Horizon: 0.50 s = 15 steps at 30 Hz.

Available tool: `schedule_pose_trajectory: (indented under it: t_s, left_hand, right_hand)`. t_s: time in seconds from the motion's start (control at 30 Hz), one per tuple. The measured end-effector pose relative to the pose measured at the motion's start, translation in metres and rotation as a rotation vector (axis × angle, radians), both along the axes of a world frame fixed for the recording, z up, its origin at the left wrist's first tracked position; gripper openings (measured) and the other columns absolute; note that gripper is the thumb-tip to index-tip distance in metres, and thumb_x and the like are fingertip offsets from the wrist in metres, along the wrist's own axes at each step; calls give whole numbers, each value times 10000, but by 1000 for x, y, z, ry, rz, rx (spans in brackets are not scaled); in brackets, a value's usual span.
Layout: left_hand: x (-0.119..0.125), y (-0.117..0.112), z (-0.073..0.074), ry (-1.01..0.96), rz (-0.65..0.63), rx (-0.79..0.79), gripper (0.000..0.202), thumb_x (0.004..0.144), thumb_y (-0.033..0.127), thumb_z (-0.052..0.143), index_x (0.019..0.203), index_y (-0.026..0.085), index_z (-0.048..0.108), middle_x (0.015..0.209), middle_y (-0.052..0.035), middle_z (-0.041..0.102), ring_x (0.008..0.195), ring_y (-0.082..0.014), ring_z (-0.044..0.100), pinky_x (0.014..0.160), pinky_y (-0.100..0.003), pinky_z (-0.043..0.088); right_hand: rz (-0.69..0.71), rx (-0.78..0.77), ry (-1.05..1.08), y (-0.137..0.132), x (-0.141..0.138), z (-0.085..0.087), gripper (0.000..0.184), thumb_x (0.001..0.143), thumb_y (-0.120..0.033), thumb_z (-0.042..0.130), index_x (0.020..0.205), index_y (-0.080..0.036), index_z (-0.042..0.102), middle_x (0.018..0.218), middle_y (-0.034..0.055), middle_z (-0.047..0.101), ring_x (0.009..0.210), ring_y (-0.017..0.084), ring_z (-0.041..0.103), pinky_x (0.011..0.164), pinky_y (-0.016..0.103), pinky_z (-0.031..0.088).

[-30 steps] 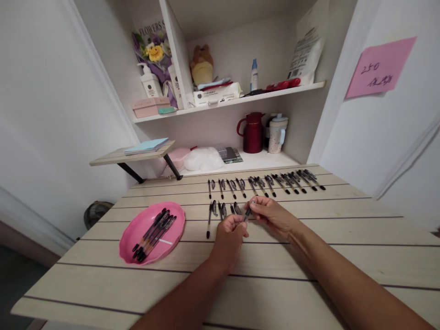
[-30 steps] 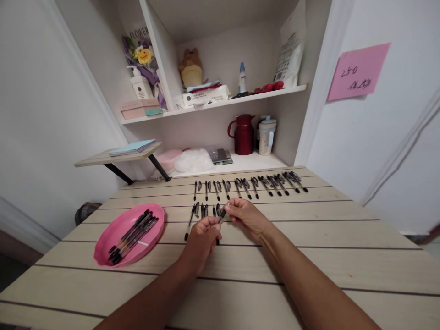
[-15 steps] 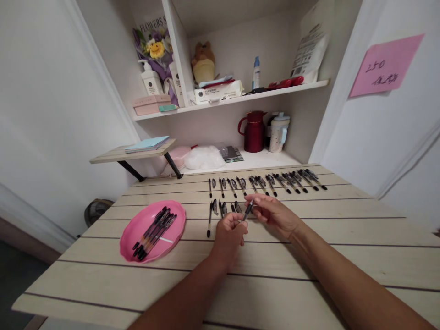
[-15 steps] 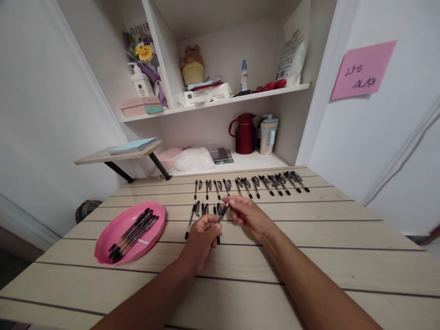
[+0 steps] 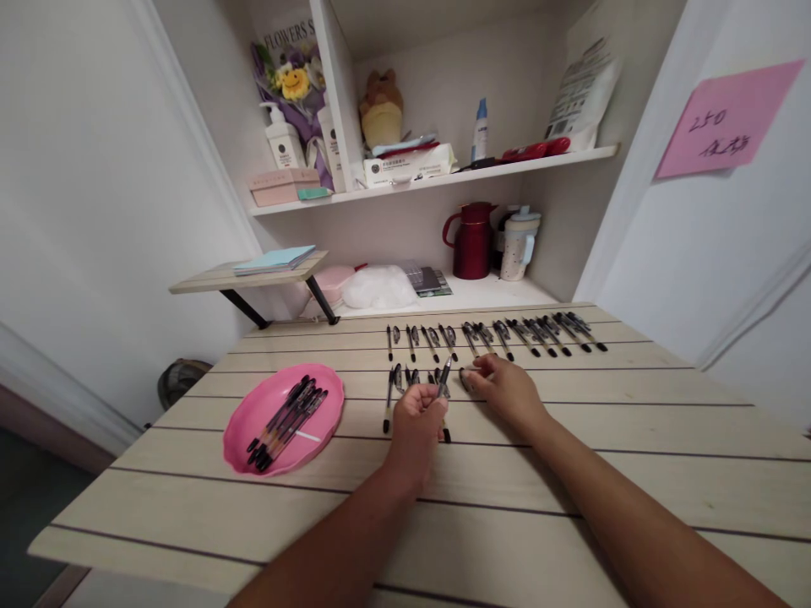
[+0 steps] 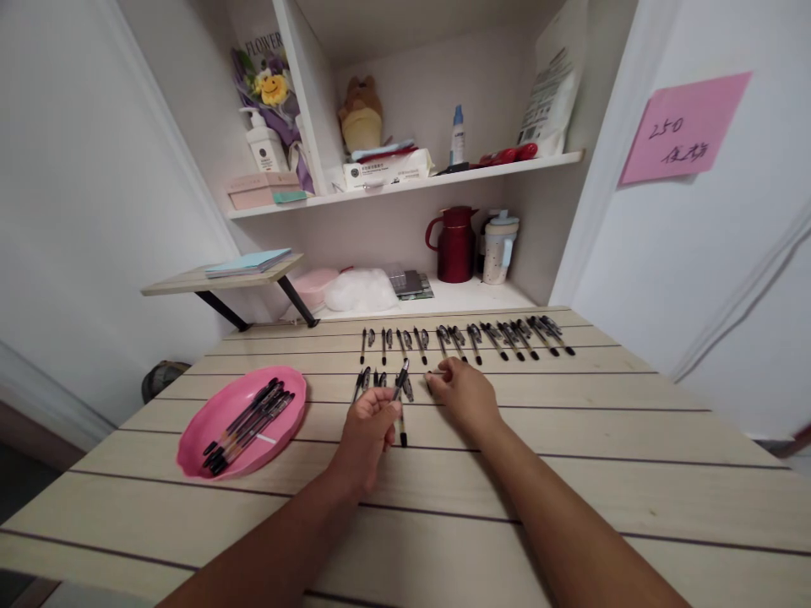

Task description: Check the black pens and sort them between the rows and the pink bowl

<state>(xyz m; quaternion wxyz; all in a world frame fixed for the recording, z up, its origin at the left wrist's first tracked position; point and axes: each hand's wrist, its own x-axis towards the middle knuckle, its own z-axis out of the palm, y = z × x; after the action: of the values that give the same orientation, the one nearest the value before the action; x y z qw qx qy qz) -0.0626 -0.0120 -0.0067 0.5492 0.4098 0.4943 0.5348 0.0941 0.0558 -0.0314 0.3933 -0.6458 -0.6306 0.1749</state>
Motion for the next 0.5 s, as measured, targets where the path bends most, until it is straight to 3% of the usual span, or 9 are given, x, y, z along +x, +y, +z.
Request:
schedule_pose_trajectory:
  t_s: [0.13,0.23,0.37,0.43,0.5]
  left_hand:
    - [-1,0,0,-7,-4,-9,212,629,271,608,796,154,551,557,66,473,375,-21,337,380,-166,240]
    - [-2,-1,1,4,-30,-19,207,623,263,611,790,155,553,555,65,476,375,-21,334,377,-165,235]
    - [-2,-3,1,42,-105,-31,160,633,235,589,765,157,543,556,59,485,374,-22,334,369,-164,213]
    - [-1,-4,1,59,-120,-28,149,641,230,579,764,156,540,557,56,489,374,-24,334,368,-165,209]
    - [0,-3,0,68,-116,-24,153,642,236,579,765,154,541,565,50,500,376,-25,338,370,-166,217]
  right_hand:
    - [-21,-66,-355,1,-11,-4,274,695,-332,592,921,-178,609,811,103,657,716,210,579,574,284,327]
    - [-18,-81,-291,3,-7,-3,125,688,-256,577,780,-184,622,714,88,645,675,197,569,552,282,320]
    - [115,-64,377,7,8,2,149,661,-335,626,715,-204,580,560,-10,557,476,115,447,454,249,295]
    - [187,-89,759,6,12,7,223,626,-360,677,709,-210,535,570,-33,542,408,72,364,393,222,238]
    - [248,-100,1011,2,13,13,284,593,-355,721,679,-208,493,635,-23,576,400,51,353,366,205,209]
